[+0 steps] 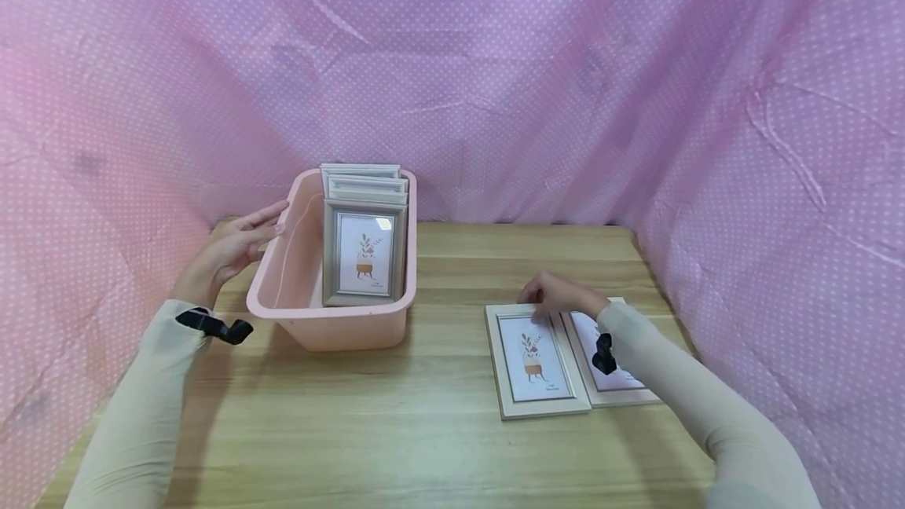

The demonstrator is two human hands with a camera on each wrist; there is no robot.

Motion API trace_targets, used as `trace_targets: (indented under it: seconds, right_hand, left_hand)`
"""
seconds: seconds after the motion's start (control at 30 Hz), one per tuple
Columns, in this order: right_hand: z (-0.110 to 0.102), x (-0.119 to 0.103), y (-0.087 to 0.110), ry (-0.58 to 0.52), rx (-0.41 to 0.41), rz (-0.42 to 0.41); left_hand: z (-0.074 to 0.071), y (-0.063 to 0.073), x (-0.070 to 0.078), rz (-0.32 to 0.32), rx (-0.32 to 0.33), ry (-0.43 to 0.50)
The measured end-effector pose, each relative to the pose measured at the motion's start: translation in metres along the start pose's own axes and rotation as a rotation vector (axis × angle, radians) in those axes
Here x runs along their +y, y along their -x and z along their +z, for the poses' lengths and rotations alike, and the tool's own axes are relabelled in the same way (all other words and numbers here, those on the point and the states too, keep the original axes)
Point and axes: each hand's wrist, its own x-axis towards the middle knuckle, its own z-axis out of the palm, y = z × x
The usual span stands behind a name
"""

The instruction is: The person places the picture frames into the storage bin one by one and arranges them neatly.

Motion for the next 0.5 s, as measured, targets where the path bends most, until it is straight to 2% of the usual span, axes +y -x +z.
trace_targets:
  seconds: [0.27,0.5]
  right_hand:
    - [0.0057,0.0088,-0.0016,-0.014,0.008,0.014]
    - [0.0047,0.0114,-0.0024,-0.03,0.029,-0.007]
  left_hand:
    - [0.0002,-0.0005,-0.0014,-0.011,-0.013,-0.013]
    - [0.0007,-0.0008,-0.0042,0.016,-0.015,0.006]
